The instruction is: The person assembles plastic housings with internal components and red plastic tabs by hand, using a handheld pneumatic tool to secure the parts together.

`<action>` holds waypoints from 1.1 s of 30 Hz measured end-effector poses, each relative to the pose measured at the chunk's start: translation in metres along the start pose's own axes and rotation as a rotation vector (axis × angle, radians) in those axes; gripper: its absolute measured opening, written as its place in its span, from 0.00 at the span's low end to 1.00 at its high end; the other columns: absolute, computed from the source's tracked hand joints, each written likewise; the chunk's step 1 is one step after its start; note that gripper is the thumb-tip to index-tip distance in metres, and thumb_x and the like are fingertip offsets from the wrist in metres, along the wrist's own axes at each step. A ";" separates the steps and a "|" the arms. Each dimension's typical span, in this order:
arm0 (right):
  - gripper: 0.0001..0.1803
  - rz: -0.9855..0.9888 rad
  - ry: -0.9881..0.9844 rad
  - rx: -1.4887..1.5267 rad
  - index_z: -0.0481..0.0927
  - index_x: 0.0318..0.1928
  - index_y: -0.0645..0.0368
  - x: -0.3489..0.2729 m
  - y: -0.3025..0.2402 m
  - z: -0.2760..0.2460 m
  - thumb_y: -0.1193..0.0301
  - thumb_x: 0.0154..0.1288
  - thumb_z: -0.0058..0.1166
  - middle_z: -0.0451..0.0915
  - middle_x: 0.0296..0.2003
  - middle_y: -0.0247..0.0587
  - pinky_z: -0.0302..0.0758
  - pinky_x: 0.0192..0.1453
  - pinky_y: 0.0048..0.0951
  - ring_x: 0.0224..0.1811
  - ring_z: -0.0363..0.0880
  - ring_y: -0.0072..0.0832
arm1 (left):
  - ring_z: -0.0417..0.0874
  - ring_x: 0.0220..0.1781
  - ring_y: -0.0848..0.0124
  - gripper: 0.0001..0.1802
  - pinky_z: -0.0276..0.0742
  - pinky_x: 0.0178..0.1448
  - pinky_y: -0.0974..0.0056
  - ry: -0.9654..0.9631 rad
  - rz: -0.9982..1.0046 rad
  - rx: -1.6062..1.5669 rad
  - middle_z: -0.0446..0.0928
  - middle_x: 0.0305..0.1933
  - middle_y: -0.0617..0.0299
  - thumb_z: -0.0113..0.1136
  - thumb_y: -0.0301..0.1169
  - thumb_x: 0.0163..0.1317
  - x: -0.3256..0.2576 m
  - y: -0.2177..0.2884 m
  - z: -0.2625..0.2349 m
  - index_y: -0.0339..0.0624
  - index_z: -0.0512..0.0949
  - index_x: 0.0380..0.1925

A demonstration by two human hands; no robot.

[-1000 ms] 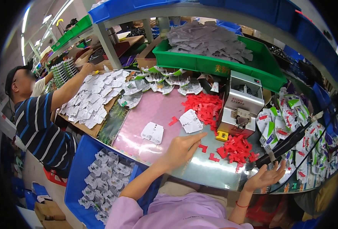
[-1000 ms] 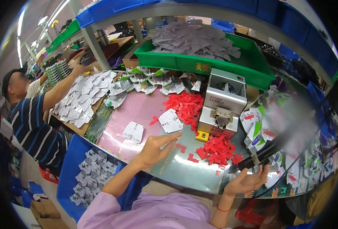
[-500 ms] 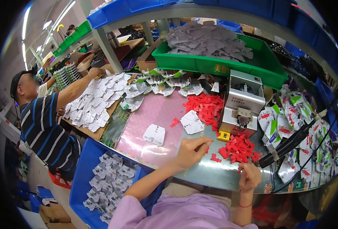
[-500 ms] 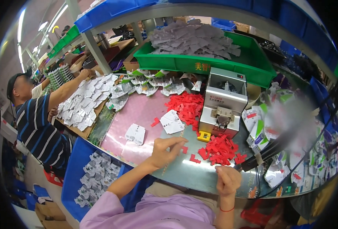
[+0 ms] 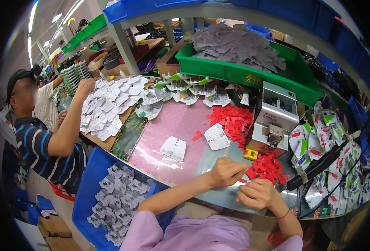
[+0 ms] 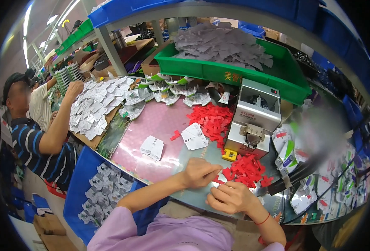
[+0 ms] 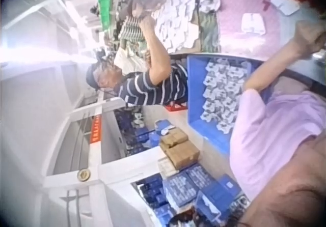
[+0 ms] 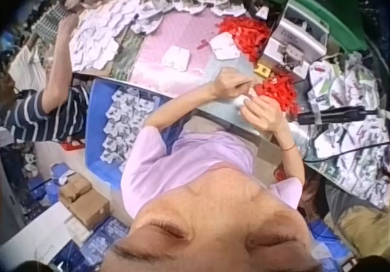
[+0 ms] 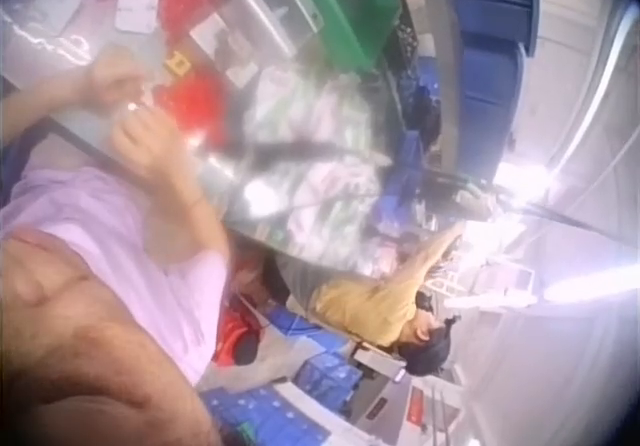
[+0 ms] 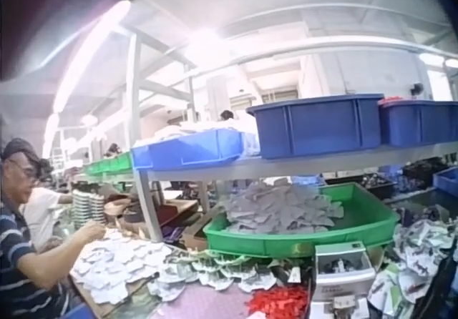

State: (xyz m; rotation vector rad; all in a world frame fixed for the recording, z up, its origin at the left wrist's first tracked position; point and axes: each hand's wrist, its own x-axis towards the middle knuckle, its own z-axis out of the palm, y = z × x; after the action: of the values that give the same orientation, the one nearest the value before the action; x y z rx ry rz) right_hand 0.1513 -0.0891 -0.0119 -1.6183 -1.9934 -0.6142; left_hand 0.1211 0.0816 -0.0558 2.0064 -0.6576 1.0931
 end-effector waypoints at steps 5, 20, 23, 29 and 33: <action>0.11 -0.069 0.020 0.003 0.74 0.31 0.56 0.001 0.008 0.014 0.70 0.46 0.59 0.71 0.25 0.30 0.65 0.23 0.19 0.21 0.68 0.19 | 0.69 0.11 0.69 0.08 0.61 0.16 0.66 0.024 -0.065 -0.026 0.68 0.12 0.63 0.60 0.20 0.43 -0.001 -0.001 0.001 0.41 0.77 0.27; 0.12 0.197 0.167 0.252 0.77 0.31 0.58 -0.022 0.015 0.034 0.73 0.43 0.62 0.74 0.21 0.32 0.66 0.19 0.23 0.18 0.72 0.24 | 0.68 0.10 0.71 0.08 0.60 0.16 0.67 -0.027 -0.113 -0.075 0.66 0.10 0.64 0.59 0.19 0.44 0.001 0.001 0.003 0.39 0.78 0.27; 0.11 0.244 0.162 0.306 0.78 0.31 0.57 -0.024 0.016 0.034 0.73 0.43 0.62 0.74 0.21 0.31 0.66 0.19 0.23 0.18 0.73 0.23 | 0.68 0.10 0.71 0.08 0.60 0.16 0.67 -0.058 -0.114 -0.050 0.67 0.10 0.64 0.59 0.19 0.44 0.004 0.003 0.001 0.39 0.78 0.27; 0.11 0.259 0.187 0.305 0.78 0.30 0.56 -0.023 0.016 0.037 0.72 0.43 0.62 0.73 0.18 0.31 0.66 0.18 0.23 0.18 0.73 0.24 | 0.68 0.10 0.71 0.08 0.60 0.15 0.67 -0.066 -0.122 -0.062 0.67 0.11 0.64 0.58 0.19 0.44 0.001 0.000 0.003 0.38 0.77 0.28; 0.10 0.268 0.182 0.309 0.78 0.30 0.56 -0.024 0.015 0.037 0.72 0.43 0.62 0.72 0.17 0.31 0.66 0.18 0.24 0.17 0.73 0.24 | 0.69 0.11 0.70 0.08 0.61 0.16 0.67 -0.056 -0.125 -0.086 0.68 0.12 0.63 0.58 0.19 0.44 0.001 0.001 0.004 0.37 0.77 0.28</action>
State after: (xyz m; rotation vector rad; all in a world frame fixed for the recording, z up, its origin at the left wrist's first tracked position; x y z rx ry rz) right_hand 0.1669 -0.0812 -0.0556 -1.5422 -1.6137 -0.3198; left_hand 0.1229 0.0782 -0.0562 1.9821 -0.5885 0.9234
